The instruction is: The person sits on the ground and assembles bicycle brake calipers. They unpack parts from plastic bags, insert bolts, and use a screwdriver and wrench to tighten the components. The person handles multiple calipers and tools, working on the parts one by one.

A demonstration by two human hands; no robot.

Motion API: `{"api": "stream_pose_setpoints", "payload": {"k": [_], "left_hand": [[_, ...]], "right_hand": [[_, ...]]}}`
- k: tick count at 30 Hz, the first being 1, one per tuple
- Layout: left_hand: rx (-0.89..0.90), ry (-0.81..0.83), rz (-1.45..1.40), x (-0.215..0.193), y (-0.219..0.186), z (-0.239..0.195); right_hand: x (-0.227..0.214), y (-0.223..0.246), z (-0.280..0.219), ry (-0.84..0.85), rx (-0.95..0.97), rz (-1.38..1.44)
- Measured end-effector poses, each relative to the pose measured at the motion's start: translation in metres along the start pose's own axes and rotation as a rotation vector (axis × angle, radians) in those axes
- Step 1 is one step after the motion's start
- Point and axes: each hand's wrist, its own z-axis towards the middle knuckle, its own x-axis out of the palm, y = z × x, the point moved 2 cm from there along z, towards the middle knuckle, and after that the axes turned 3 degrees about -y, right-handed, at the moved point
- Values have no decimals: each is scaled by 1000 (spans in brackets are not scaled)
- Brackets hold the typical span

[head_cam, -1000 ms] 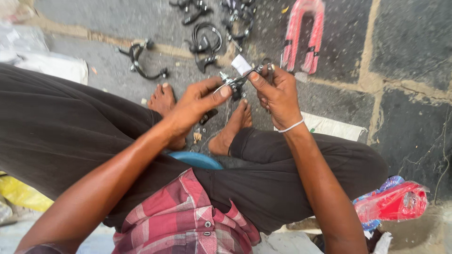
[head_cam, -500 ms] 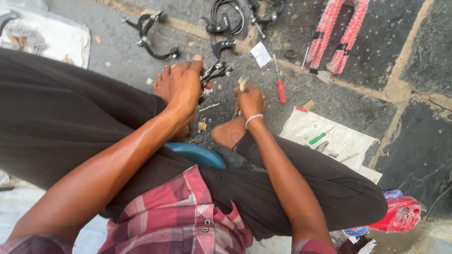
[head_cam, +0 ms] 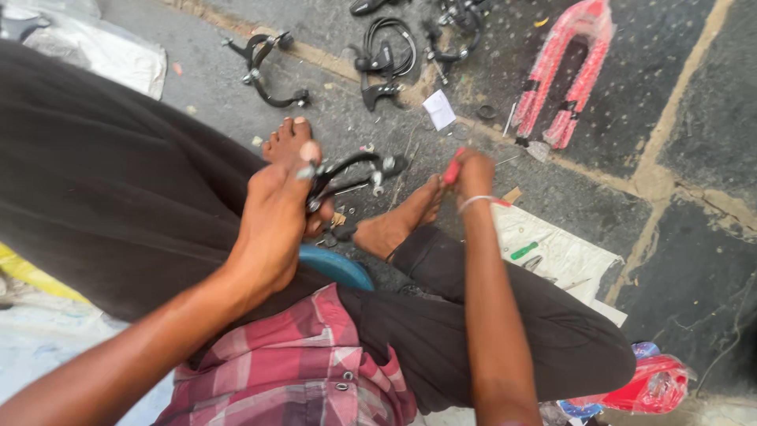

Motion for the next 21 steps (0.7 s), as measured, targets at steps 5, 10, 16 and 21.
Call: {"api": "stream_pose_setpoints", "payload": {"k": [5, 10, 16, 21], "left_hand": [[73, 43, -73, -25, 8, -15], [138, 32, 6, -37, 23, -4], [140, 49, 50, -35, 26, -5], [136, 86, 67, -31, 26, -10]], "right_hand": [[-13, 112, -163, 258, -71, 296], [-4, 134, -337, 142, -292, -529], [29, 130, -402, 335, -745, -649], [41, 123, -403, 322, -755, -716]]}}
